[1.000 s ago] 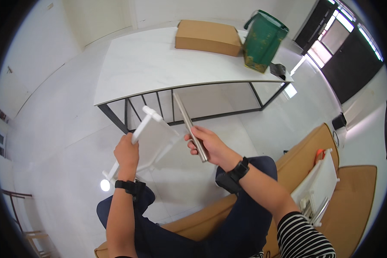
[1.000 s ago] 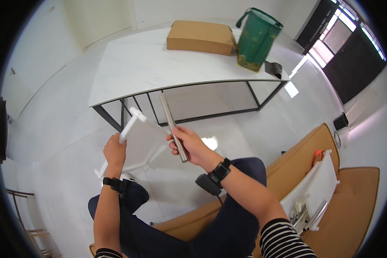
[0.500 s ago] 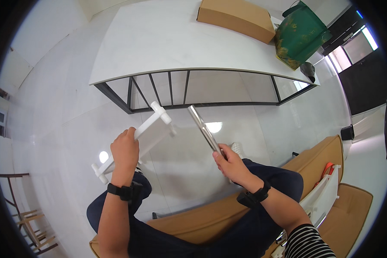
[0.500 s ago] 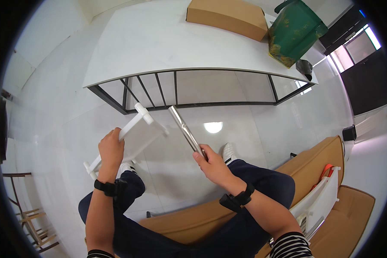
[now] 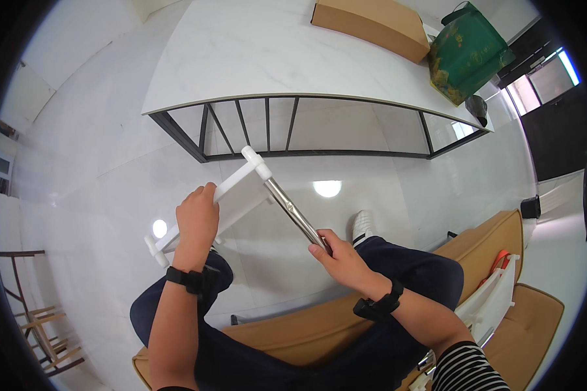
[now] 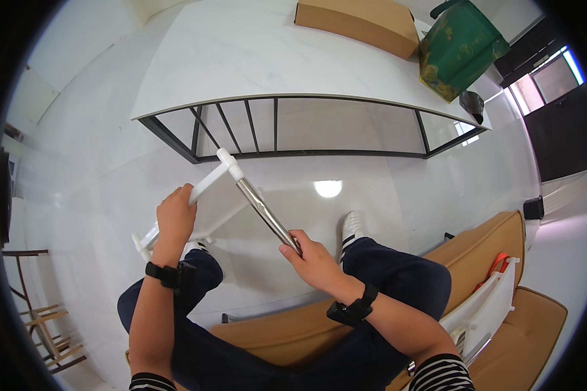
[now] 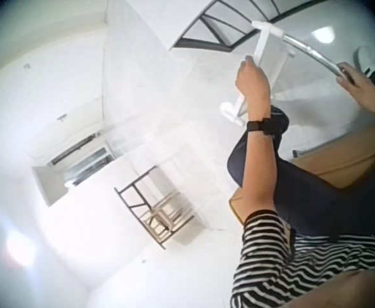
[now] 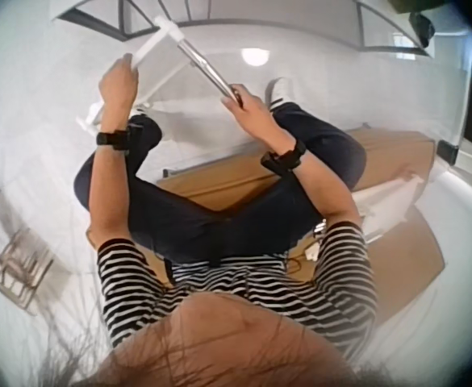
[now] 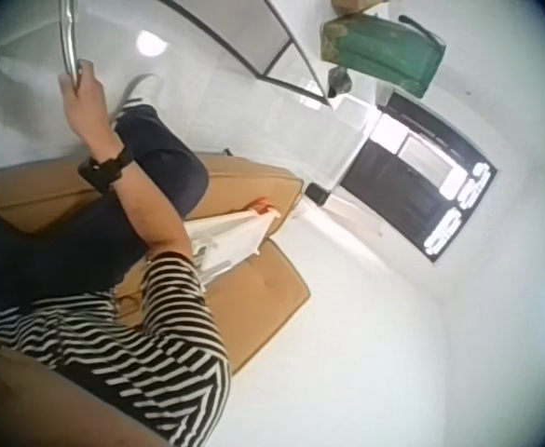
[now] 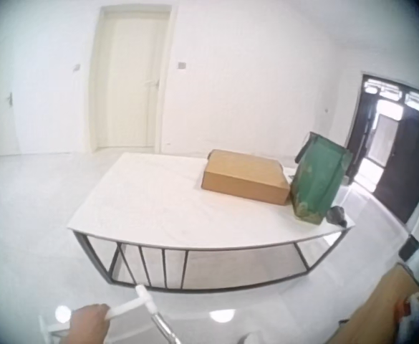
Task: Assembling a white plastic utility cart with metal supports while sitting on a couch.
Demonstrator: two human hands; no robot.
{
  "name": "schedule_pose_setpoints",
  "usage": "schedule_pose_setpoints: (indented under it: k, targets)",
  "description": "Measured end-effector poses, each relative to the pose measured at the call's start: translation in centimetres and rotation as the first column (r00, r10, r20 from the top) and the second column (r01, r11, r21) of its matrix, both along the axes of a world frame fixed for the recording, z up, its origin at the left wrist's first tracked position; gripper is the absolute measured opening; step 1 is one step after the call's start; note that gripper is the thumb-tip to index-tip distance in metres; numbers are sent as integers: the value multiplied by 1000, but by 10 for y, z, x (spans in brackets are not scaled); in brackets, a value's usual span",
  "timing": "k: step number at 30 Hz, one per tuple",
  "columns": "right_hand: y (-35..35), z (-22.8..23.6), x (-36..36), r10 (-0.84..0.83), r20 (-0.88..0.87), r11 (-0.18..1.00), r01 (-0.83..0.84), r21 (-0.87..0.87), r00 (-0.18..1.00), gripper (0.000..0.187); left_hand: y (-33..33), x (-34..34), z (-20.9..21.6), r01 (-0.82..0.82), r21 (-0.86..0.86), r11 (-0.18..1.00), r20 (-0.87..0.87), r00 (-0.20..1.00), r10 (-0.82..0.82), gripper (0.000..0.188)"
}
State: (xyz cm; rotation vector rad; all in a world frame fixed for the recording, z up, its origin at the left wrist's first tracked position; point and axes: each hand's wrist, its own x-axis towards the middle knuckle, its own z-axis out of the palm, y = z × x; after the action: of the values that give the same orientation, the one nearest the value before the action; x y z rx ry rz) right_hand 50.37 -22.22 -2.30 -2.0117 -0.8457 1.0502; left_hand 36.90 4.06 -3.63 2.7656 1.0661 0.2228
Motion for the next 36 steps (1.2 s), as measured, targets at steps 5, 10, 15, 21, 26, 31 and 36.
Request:
schedule_pose_setpoints:
  k: [5, 10, 15, 21, 26, 31, 36]
  targets:
    - [1, -1, -2, -51, 3, 999, 51, -7, 999, 38, -1, 2, -4, 40, -14, 999, 26, 999, -40, 13]
    - [-1, -7, 1, -46, 83, 999, 45, 16, 996, 37, -4, 6, -1, 14, -53, 998, -25, 1000, -15, 16]
    - [-4, -14, -2, -59, 206, 998, 54, 31, 977, 36, -6, 7, 6, 77, -121, 990, -10, 997, -78, 26]
    - [-2, -15, -5, -127, 276, 991, 107, 84, 953, 30, -9, 11, 6, 51, -143, 988, -136, 988, -71, 24]
    - [1, -13, 0, -132, 98, 990, 127, 58, 986, 32, -7, 9, 0, 93, -91, 992, -176, 978, -108, 25]
    - [0, -20, 4, -160, -96, 985, 164, 45, 983, 32, -7, 9, 0, 110, -73, 991, -171, 978, -121, 25]
    - [1, -22, -6, -128, 551, 988, 56, 145, 824, 31, -8, 9, 0, 103, -67, 992, -178, 977, -114, 25]
